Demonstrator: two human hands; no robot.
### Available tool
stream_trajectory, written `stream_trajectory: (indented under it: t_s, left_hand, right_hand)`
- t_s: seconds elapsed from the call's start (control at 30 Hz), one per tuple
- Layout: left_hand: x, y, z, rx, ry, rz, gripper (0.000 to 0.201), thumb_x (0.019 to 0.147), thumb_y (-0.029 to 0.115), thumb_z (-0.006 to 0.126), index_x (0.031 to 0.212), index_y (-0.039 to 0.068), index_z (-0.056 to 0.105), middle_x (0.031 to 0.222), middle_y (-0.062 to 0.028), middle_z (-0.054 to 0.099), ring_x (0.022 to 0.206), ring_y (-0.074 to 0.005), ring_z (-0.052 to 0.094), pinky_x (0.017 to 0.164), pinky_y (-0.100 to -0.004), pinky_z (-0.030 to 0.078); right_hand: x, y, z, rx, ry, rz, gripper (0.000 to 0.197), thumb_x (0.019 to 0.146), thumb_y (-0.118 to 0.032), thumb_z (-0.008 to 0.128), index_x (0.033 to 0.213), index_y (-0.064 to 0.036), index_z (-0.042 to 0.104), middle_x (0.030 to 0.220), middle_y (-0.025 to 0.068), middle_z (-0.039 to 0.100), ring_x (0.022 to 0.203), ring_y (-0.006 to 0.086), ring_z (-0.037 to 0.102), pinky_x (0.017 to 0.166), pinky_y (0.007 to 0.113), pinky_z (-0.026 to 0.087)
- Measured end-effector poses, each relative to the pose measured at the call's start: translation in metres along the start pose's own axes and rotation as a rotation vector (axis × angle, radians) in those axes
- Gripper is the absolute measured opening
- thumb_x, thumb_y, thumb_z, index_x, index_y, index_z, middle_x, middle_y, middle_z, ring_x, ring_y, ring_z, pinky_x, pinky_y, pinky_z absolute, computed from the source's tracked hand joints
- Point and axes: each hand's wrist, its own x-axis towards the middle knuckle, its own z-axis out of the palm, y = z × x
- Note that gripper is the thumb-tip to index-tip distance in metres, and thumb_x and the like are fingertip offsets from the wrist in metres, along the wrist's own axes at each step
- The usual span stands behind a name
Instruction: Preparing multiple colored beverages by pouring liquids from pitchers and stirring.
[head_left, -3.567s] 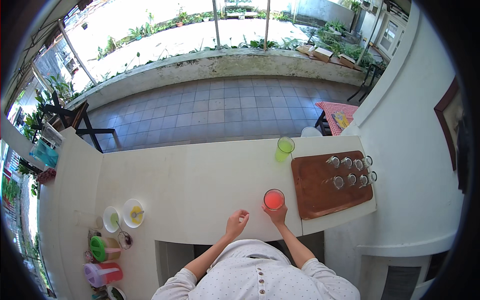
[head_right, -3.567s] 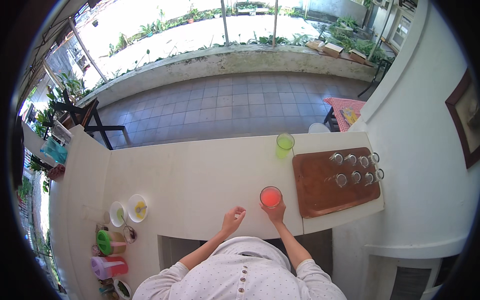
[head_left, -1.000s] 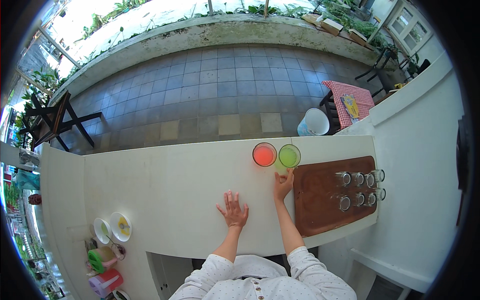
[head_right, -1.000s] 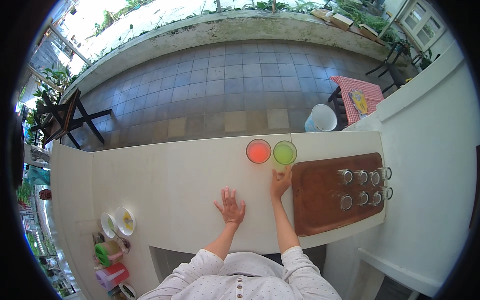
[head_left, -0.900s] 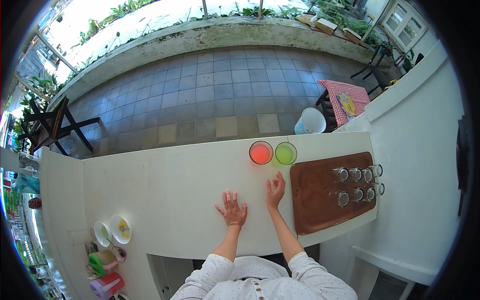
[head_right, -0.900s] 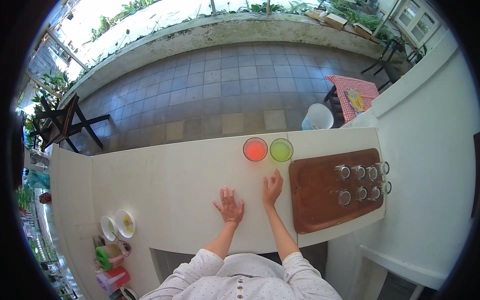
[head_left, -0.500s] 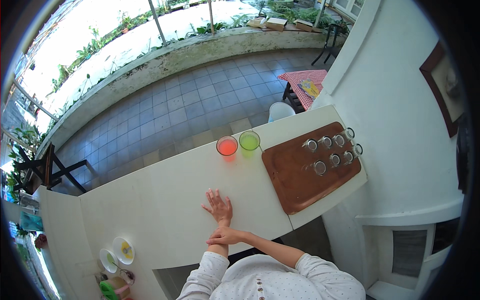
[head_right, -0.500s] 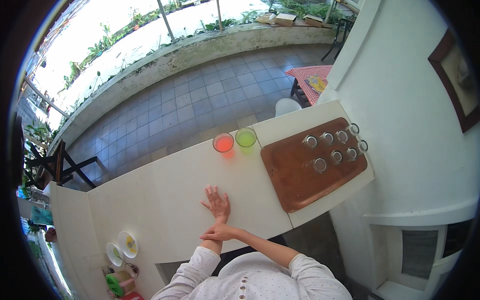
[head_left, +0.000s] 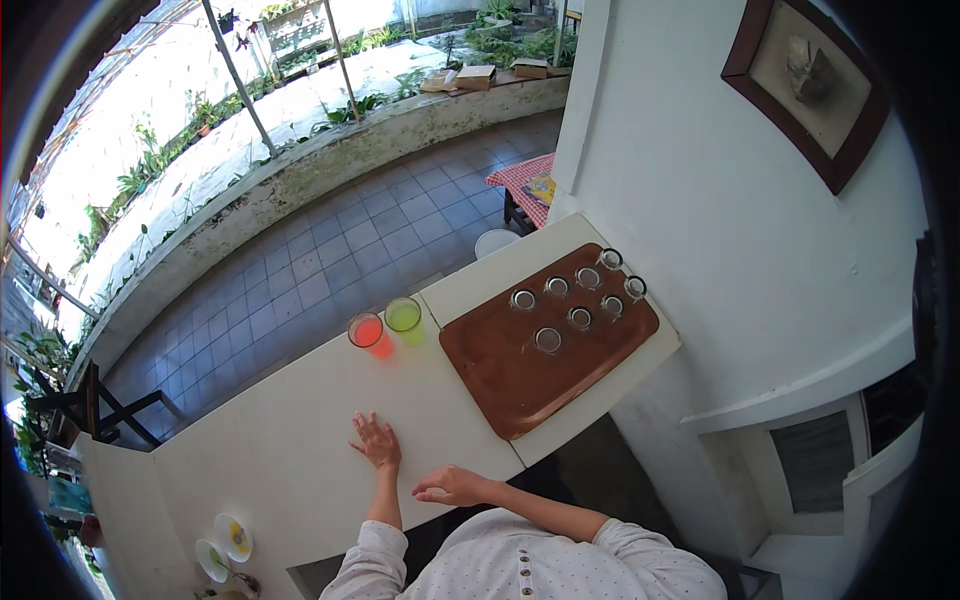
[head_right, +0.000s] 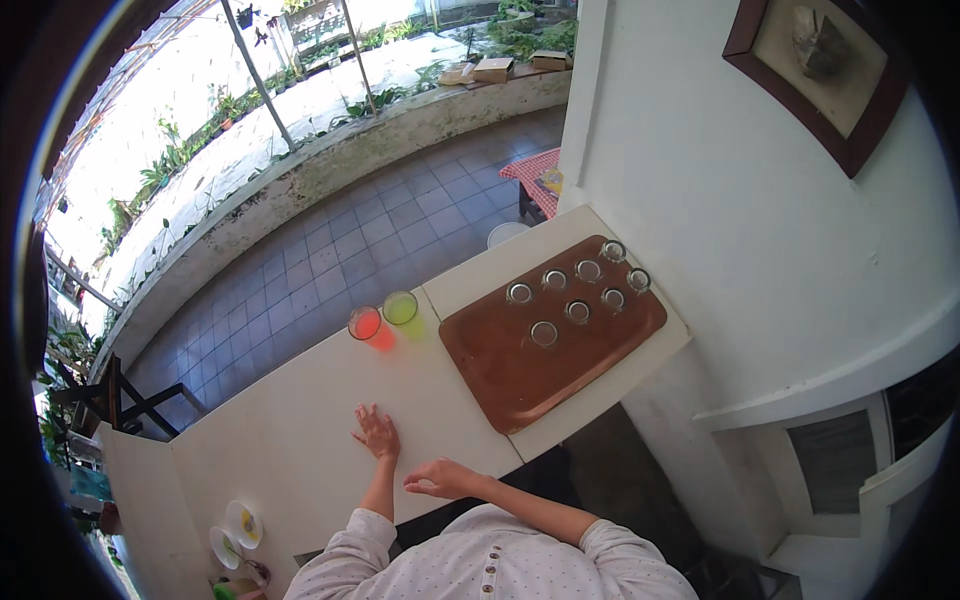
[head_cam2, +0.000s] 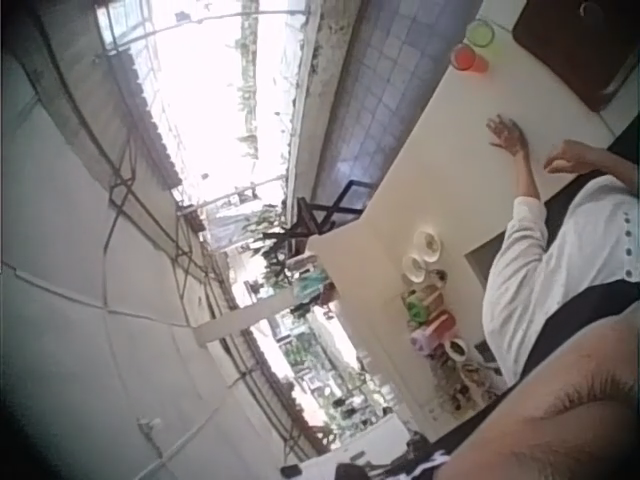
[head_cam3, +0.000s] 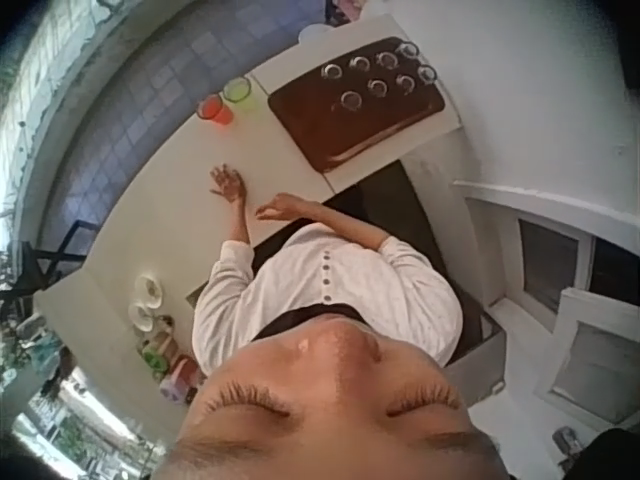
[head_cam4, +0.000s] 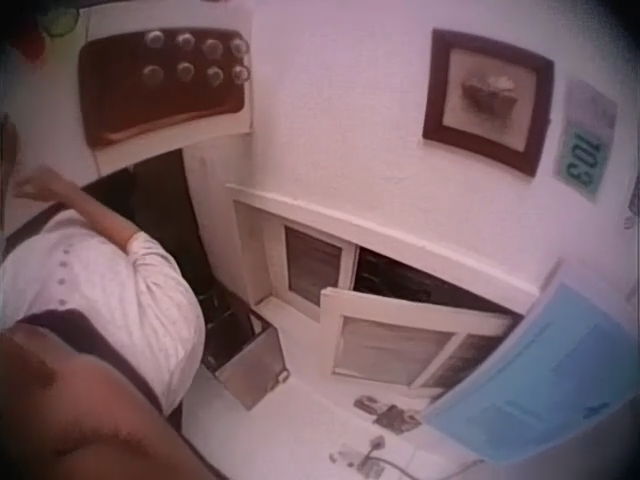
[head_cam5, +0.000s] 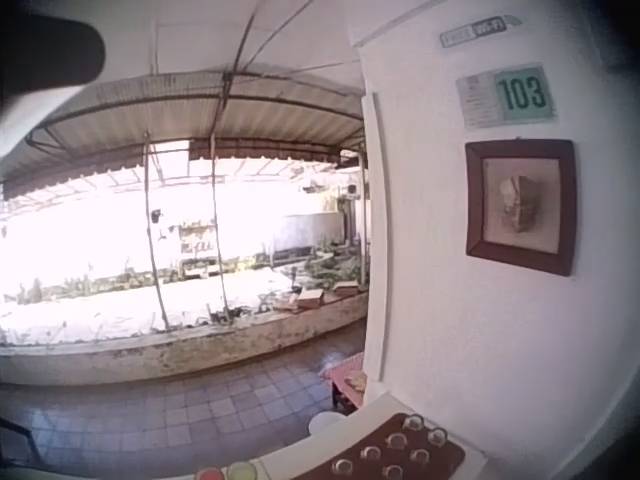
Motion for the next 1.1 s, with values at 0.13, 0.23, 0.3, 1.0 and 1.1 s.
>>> stream_trajectory:
  t_s: [0.13,0.23,0.3,1.0,1.1]
  left_hand:
    - [0.002,0.015,-0.002,-0.028,-0.096,-0.089,0.045,0.085,0.035,0.041,0.126,0.017,0.034,0.141,-0.0069,0.018,0.132,-0.0224,0.013,0.099,-0.0592,0.009]
    - [-0.009,0.046,-0.003,-0.08,-0.098,-0.246,0.045,0.083,0.033,0.049,0.123,0.016,0.037,0.141,-0.0073,0.018,0.131,-0.0233,0.014,0.098,-0.0604,0.014]
    - [-0.025,0.074,-0.001,-0.134,-0.044,-0.453,0.04,0.082,0.031,0.051,0.117,0.012,0.044,0.134,-0.0095,0.03,0.126,-0.027,0.025,0.098,-0.0549,0.023]
    - [-0.234,0.16,-0.081,-0.922,0.458,-0.625,0.018,0.082,0.019,0.053,0.09,0.003,0.059,0.084,-0.0075,0.06,0.072,-0.0159,0.058,0.061,-0.0277,0.047]
    - [-0.297,0.139,-0.081,-0.898,0.507,-0.716,0.017,0.082,0.018,0.053,0.089,0.004,0.059,0.083,-0.0073,0.06,0.071,-0.0157,0.058,0.062,-0.0272,0.047]
  right_hand:
    - [-0.075,0.033,-0.102,-0.123,0.261,0.275,0.026,0.081,-0.026,0.056,0.097,-0.0065,0.06,0.091,0.0084,0.061,0.078,0.0202,0.06,0.071,0.031,0.047]
    - [-0.126,0.051,-0.173,-0.24,0.617,0.32,0.03,0.075,-0.016,0.061,0.103,-0.0083,0.056,0.097,0.0093,0.056,0.068,0.0177,0.06,0.062,0.028,0.048]
    - [-0.133,0.046,-0.214,-0.358,0.652,0.423,0.046,0.072,-0.016,0.063,0.115,-0.0113,0.047,0.113,0.0084,0.048,0.066,0.0185,0.061,0.062,0.029,0.049]
    - [-0.113,0.04,-0.255,-0.55,0.635,-0.007,0.054,0.057,-0.022,0.076,0.108,-0.0195,0.057,0.091,0.007,0.048,0.081,0.0229,0.055,0.069,0.036,0.048]
    - [-0.116,0.047,-0.23,-0.562,0.635,0.031,0.053,0.058,-0.023,0.076,0.108,-0.018,0.057,0.089,0.0064,0.048,0.08,0.0218,0.055,0.069,0.035,0.047]
